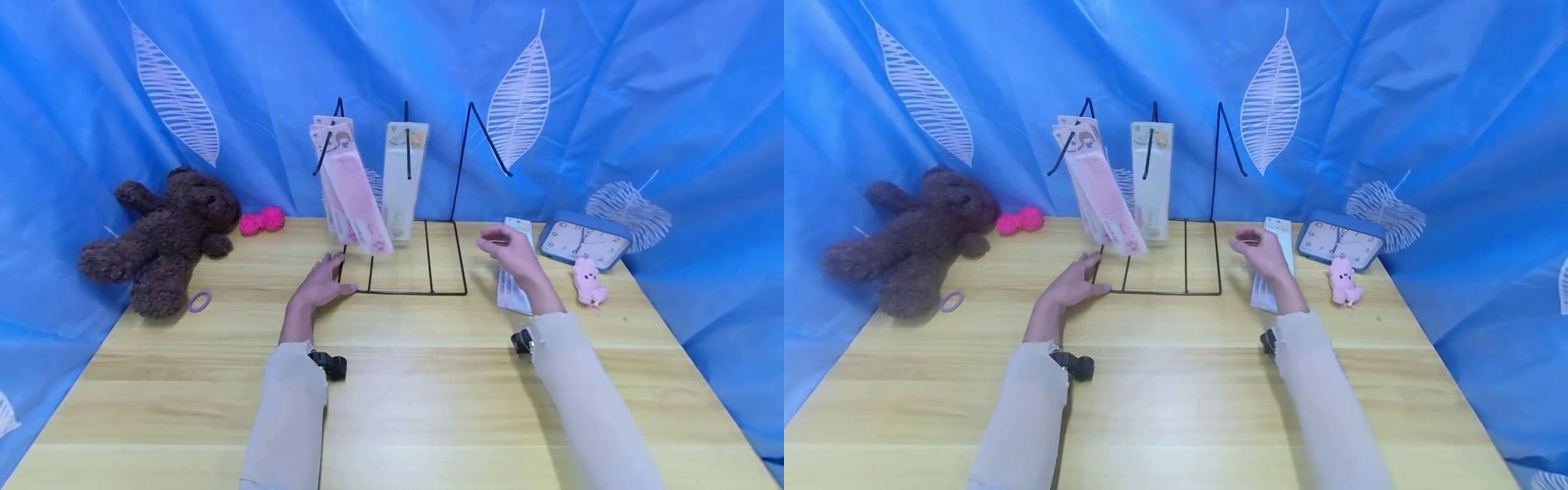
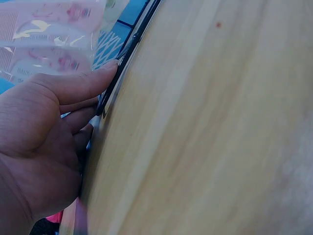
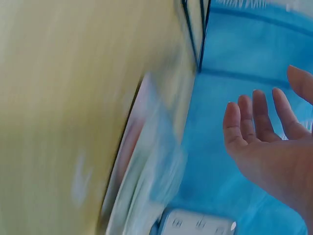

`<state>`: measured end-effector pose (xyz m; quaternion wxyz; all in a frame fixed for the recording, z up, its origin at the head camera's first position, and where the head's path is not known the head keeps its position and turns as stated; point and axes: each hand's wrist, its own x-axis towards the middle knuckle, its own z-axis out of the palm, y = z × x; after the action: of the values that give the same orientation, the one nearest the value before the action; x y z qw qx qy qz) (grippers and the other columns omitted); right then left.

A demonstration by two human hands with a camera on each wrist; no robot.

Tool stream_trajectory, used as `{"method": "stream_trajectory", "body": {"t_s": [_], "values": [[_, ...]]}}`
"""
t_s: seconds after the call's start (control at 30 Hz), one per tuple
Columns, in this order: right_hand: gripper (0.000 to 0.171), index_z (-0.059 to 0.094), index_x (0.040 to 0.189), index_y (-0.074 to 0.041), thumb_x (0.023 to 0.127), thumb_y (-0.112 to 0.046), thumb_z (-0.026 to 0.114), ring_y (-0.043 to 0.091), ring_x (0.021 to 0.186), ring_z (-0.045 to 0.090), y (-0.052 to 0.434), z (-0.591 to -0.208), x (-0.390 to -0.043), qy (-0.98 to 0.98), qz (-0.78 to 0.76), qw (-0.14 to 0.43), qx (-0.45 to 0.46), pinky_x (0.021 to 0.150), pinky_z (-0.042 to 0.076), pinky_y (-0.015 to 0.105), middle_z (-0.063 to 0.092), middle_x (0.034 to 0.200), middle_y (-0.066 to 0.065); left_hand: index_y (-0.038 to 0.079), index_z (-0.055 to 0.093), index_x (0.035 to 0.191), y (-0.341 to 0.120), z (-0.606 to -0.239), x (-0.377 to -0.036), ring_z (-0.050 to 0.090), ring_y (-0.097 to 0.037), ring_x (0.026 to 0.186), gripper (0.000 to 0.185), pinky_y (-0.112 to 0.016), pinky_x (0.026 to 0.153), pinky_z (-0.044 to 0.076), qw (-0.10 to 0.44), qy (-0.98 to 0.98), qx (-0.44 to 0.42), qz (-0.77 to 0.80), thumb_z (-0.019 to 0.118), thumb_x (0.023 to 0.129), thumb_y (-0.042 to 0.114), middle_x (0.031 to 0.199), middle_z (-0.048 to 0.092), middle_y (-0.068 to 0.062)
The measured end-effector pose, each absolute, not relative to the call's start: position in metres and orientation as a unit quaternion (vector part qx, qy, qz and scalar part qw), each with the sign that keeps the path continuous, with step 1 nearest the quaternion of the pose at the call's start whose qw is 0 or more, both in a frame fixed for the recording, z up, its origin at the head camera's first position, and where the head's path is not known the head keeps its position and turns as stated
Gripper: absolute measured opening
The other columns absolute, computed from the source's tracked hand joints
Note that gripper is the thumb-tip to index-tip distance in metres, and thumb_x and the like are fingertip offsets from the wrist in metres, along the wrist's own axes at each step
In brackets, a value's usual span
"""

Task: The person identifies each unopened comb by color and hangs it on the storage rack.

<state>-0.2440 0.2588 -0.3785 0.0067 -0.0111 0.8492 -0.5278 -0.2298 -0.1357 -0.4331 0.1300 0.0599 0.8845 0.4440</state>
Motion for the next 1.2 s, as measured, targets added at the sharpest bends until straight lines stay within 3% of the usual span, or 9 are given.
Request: {"method": "stream_trajectory", "body": {"t_s": [0.27, 0.5, 0.77, 1.0, 1.2], "values": [[0.058, 0.048, 0.144, 0.001, 0.099, -0.03, 0.068, 0.017, 0.113, 0.053, 0.31, -0.384, -0.242, 0.841, -0.536, -0.013, 0.071, 0.105, 0.047, 0.04, 0.055, 0.132, 0.012, 0.004, 0.024, 0.161, -0.134, -0.432, -0.23, -0.002, -0.041, 0.153, 0.087, -0.058, 0.122, 0.003, 0.124, 0.884, 0.069, 0.445, 0.075, 0.091, 0.019, 0.168, 0.004, -0.021], [0.076, 0.039, 0.151, 0.0, 0.095, -0.04, 0.071, 0.025, 0.121, 0.05, 0.347, -0.39, -0.244, 0.841, -0.53, 0.016, 0.104, 0.109, 0.043, 0.046, 0.048, 0.141, 0.014, 0.004, 0.023, 0.161, -0.131, -0.432, -0.231, -0.003, -0.04, 0.153, 0.088, -0.055, 0.123, 0.003, 0.131, 0.883, 0.064, 0.447, 0.075, 0.091, 0.019, 0.168, 0.002, -0.021], [0.085, 0.036, 0.154, -0.002, 0.092, -0.045, 0.074, 0.034, 0.13, 0.044, 0.351, -0.402, -0.249, 0.837, -0.53, 0.042, 0.128, 0.11, 0.041, 0.047, 0.042, 0.148, 0.019, 0.009, 0.024, 0.162, -0.135, -0.433, -0.229, -0.005, -0.04, 0.153, 0.088, -0.057, 0.122, 0.003, 0.133, 0.882, 0.05, 0.45, 0.075, 0.091, 0.019, 0.169, 0.0, -0.018], [0.085, 0.032, 0.156, -0.001, 0.092, -0.035, 0.076, 0.042, 0.143, 0.033, 0.355, -0.41, -0.253, 0.859, -0.489, 0.068, 0.134, 0.117, 0.031, 0.053, 0.031, 0.16, 0.024, 0.009, 0.023, 0.162, -0.134, -0.435, -0.229, -0.006, -0.04, 0.153, 0.088, -0.057, 0.122, 0.0, 0.132, 0.882, 0.055, 0.45, 0.075, 0.091, 0.02, 0.168, 0.0, -0.019], [0.079, 0.034, 0.154, 0.002, 0.09, -0.018, 0.076, 0.044, 0.136, 0.037, 0.357, -0.415, -0.256, 0.885, -0.436, 0.077, 0.144, 0.113, 0.034, 0.054, 0.036, 0.152, 0.031, 0.007, 0.022, 0.162, -0.134, -0.433, -0.23, -0.006, -0.039, 0.154, 0.089, -0.055, 0.123, 0.0, 0.132, 0.879, 0.057, 0.455, 0.075, 0.091, 0.017, 0.169, 0.001, -0.018]]}}
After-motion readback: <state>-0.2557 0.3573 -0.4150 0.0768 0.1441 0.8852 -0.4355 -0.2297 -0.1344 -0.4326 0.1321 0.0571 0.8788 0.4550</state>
